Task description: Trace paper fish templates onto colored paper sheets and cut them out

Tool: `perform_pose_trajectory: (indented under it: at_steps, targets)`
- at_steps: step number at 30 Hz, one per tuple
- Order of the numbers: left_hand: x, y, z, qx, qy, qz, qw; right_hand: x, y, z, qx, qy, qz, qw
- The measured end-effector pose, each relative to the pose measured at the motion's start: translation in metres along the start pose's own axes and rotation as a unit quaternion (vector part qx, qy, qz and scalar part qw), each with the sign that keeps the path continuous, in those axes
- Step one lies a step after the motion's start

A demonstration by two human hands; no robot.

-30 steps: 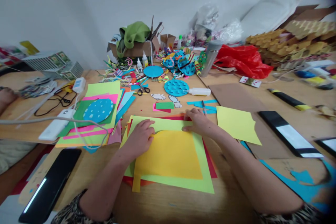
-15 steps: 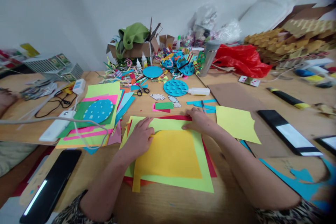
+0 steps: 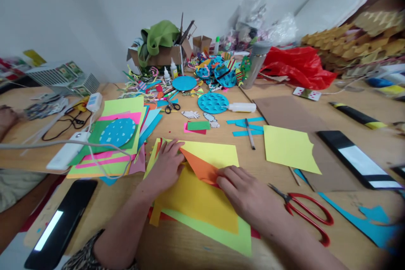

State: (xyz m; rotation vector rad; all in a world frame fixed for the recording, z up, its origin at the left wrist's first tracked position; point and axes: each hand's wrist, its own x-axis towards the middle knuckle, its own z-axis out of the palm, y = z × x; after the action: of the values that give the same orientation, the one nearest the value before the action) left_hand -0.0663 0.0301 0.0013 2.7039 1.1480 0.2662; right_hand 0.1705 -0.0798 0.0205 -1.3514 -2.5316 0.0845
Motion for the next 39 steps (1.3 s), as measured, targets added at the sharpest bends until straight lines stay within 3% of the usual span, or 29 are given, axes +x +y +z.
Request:
perform_pose_trajectory:
  at_steps: [5, 8, 10, 12, 14, 16, 18, 22, 29, 33, 39]
  targets:
    - [0.001, 0.001, -0.004, -0.006, -0.015, -0.006, 1.000, -0.006, 0.001, 0.004, 0.025, 0.022, 0.020, 0.999]
    - [0.002, 0.001, -0.005, -0.021, -0.016, -0.012, 1.000, -0.009, 0.009, 0.007, 0.091, 0.081, 0.103, 0.987]
    - [0.003, 0.000, -0.005, -0.022, -0.017, -0.018, 0.999, -0.010, 0.021, 0.009, 0.164, 0.139, 0.207, 0.954]
    - [0.003, -0.001, -0.005, -0.014, -0.020, -0.028, 0.999, -0.009, 0.037, 0.011, 0.251, 0.179, 0.313, 0.898]
    - [0.004, -0.001, -0.005, -0.001, -0.021, -0.043, 0.999, -0.008, 0.052, 0.013, 0.329, 0.179, 0.382, 0.845]
    - [0.004, -0.001, -0.006, 0.007, -0.017, -0.057, 0.998, -0.005, 0.064, 0.014, 0.366, 0.152, 0.416, 0.819]
    - [0.004, -0.001, -0.007, 0.005, -0.011, -0.061, 0.998, -0.002, 0.070, 0.017, 0.366, 0.130, 0.427, 0.817]
    - [0.004, -0.001, -0.007, -0.009, 0.008, -0.048, 0.999, 0.004, 0.071, 0.022, 0.310, 0.116, 0.430, 0.840]
    - [0.005, -0.003, 0.000, -0.041, 0.033, -0.029, 0.998, 0.009, 0.074, 0.031, 0.274, 0.134, 0.420, 0.855]
    - [0.007, -0.004, 0.001, -0.100, 0.046, -0.063, 0.992, 0.011, 0.074, 0.032, 0.255, 0.132, 0.415, 0.863]
    - [0.009, -0.003, -0.002, -0.191, -0.016, -0.134, 0.972, 0.011, 0.073, 0.031, 0.252, 0.139, 0.412, 0.865]
